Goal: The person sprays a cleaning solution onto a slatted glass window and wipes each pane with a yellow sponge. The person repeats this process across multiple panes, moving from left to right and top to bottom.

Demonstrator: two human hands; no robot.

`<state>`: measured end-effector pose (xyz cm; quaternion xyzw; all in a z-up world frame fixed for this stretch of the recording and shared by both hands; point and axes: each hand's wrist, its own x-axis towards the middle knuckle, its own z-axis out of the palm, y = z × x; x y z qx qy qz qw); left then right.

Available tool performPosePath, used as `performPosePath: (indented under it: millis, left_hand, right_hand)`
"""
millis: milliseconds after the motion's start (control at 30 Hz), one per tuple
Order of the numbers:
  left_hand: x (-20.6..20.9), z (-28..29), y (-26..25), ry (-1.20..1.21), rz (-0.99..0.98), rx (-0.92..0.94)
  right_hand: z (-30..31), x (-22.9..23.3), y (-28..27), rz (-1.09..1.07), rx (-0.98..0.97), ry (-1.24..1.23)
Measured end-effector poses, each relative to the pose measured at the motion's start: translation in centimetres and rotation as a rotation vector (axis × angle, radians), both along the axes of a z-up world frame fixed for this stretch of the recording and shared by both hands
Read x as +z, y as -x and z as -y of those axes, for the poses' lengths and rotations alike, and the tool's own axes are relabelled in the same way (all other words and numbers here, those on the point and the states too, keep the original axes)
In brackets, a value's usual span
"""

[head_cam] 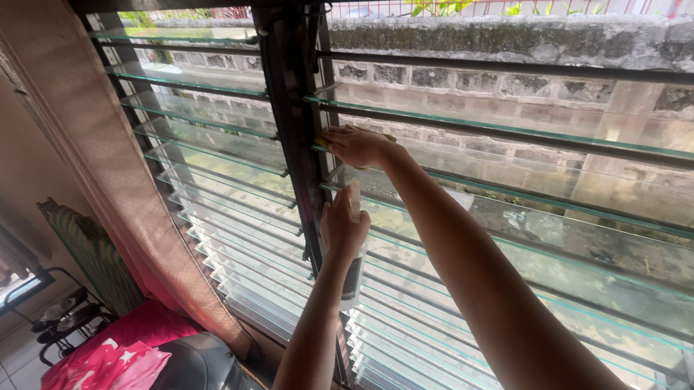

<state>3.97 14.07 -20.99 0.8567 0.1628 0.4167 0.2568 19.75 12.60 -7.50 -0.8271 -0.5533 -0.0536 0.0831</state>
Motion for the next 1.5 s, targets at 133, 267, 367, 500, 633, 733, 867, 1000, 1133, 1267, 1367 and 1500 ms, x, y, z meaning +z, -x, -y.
performPosePath:
  millis: [133,267,367,500,633,733,867,1000,1133,1267,1367,1500]
  left_hand:
    - [0.5,0.0,0.2,-0.021,-0.031,0.018]
    - [1.3,0.0,0.4,-0.017,-0.122,0.068]
    - [1.6,0.2,0.5,-0.072,-0.222,0.105]
    - [1.8,0.3,1.0,-0.089,-0.184,0.099]
    - [2.1,0.3,1.1,-0.081,-0.224,0.109]
    - [1.9,0.2,1.1,-0.109,-0.201,0.121]
    - [2.0,0.2,1.2,-0.091,-0.186,0.101]
    - [1.8,0.1,1.9,-0.056,-0.198,0.066]
    - [1.6,-0.2,1.3,-0.091,-0.206,0.103]
    - [0.8,-0.8,0.4,-0.111,-0.195,0.105]
    - [0.6,-1.1,0.3,-0.108,-0.181,0.105]
    - [1.2,-1.1,1.0,-0.046,-0.231,0.099]
  right_hand:
    - [0.2,0.5,0.6,-0.008,-0.059,0.016]
    - [0.0,1.3,-0.1,-0.151,-0.175,0.038]
    - [-0.8,1.8,-1.6,-0.211,-0.273,0.031]
    - [-1.0,2.1,-2.4,-0.315,-0.410,0.030]
    - [0.5,2.6,-0.5,-0.306,-0.464,0.006]
    - [2.8,3.5,0.9,-0.278,-0.554,0.032]
    - [6.5,4.1,1.7,-0.270,-0.580,0.042]
    - [9.5,3.9,2.0,-0.262,-0.596,0.034]
    - [12.6,4.0,2.4,-0.259,-0.592,0.039]
    - [15.2,3.8,2.9,-0.257,-0.615,0.041]
    - [17.4,3.8,3.3,-0.251,-0.621,0.026]
    - [20.2,3.7,3.4,-0.241,-0.633,0.025]
